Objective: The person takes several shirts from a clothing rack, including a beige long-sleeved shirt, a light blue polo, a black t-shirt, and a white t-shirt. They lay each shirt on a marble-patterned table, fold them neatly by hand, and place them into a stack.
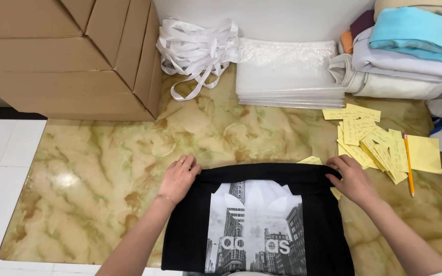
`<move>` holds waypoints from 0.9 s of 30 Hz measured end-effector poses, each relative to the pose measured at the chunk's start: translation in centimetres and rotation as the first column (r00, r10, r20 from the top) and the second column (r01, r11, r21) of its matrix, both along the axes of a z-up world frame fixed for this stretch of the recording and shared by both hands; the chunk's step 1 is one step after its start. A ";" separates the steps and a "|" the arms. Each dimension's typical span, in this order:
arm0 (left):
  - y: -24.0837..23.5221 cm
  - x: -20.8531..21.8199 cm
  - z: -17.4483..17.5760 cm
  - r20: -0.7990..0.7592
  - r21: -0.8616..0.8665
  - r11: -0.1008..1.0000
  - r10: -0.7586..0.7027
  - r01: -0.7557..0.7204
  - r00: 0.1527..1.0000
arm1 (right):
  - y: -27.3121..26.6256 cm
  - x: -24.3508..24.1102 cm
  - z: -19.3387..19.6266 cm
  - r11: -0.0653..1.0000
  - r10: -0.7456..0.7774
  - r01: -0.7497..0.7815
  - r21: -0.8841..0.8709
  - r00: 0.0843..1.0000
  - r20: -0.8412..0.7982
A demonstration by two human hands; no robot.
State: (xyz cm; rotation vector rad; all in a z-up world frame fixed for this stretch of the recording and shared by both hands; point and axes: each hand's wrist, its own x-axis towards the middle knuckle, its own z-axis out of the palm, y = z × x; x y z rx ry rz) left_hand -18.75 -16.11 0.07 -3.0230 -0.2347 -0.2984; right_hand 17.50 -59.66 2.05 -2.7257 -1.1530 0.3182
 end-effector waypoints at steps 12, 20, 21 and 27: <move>-2.9 -7.4 1.4 -0.260 -0.202 0.977 -0.120 0.068 0.958 | -4.7 -8.1 0.3 0.964 0.265 -0.255 -0.075 0.895 0.360; -1.5 -3.6 5.0 -0.553 -0.508 0.744 0.103 -0.433 0.827 | -1.3 -6.3 0.9 0.969 0.203 -0.171 -0.179 0.963 0.178; -0.9 -3.0 3.8 -0.645 -0.361 0.820 0.125 -0.445 0.754 | -0.6 -6.1 1.0 0.947 0.252 -0.221 -0.234 0.962 0.110; -0.4 -2.9 0.9 -0.504 -0.158 0.958 0.132 -0.241 0.854 | 0.1 -5.4 1.1 0.951 0.228 -0.202 -0.234 0.970 0.090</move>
